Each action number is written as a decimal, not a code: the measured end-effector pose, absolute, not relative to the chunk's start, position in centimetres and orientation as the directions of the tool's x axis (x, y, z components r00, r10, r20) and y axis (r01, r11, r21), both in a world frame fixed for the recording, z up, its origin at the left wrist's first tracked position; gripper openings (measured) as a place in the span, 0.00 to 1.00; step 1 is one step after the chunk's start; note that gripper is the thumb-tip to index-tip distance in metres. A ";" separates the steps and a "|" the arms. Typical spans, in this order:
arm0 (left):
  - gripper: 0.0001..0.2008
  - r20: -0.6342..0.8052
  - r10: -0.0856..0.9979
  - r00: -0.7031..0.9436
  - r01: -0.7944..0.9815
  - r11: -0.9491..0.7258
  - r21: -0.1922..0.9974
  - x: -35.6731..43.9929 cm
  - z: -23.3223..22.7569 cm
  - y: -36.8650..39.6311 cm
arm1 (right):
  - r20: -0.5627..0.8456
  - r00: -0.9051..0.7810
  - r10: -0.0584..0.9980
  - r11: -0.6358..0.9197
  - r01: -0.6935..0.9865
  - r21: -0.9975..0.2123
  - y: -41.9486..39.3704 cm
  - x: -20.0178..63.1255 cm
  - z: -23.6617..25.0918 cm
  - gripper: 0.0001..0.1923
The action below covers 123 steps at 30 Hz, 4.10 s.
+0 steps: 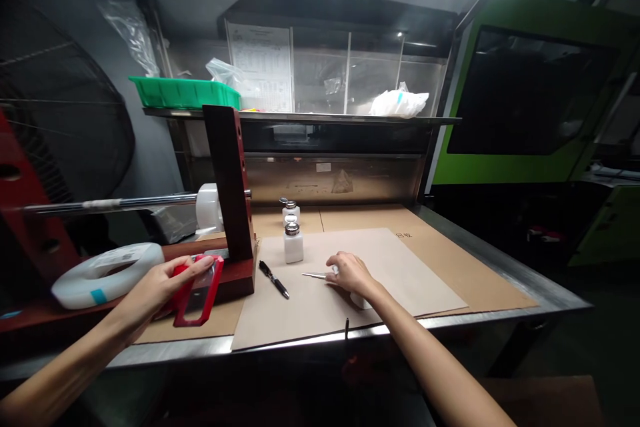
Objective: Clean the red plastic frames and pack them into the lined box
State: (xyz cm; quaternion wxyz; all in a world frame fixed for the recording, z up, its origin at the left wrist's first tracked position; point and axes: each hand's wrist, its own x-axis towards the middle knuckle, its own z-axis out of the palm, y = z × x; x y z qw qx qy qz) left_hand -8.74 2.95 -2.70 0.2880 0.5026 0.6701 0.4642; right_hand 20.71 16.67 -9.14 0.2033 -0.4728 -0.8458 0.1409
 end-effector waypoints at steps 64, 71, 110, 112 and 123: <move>0.21 0.371 0.800 -0.472 0.668 0.050 0.742 -11.0 -3.8 4.8 | 0.172 -0.481 0.859 0.059 -0.242 -0.968 7.6 4.2 -5.8 0.06; 0.22 0.417 0.777 -0.472 0.665 0.003 0.747 -10.3 -3.2 4.5 | 0.210 -0.473 0.856 0.124 -0.207 -0.971 7.7 4.9 -6.4 0.07; 0.12 0.486 0.733 -0.476 0.709 -0.007 0.706 -10.5 -3.7 4.7 | 0.326 -0.781 0.533 0.827 0.400 -0.395 8.9 5.7 -3.1 0.15; 0.11 0.493 0.724 -0.483 0.714 -0.001 0.700 -10.7 -3.8 4.8 | 0.360 -0.774 0.521 0.850 0.432 -0.302 8.8 5.8 -2.9 0.26; 0.12 0.481 0.714 -0.509 0.698 0.016 0.716 -10.9 -3.7 4.7 | 0.315 -0.815 0.485 0.846 0.529 0.065 9.0 4.1 -2.9 0.43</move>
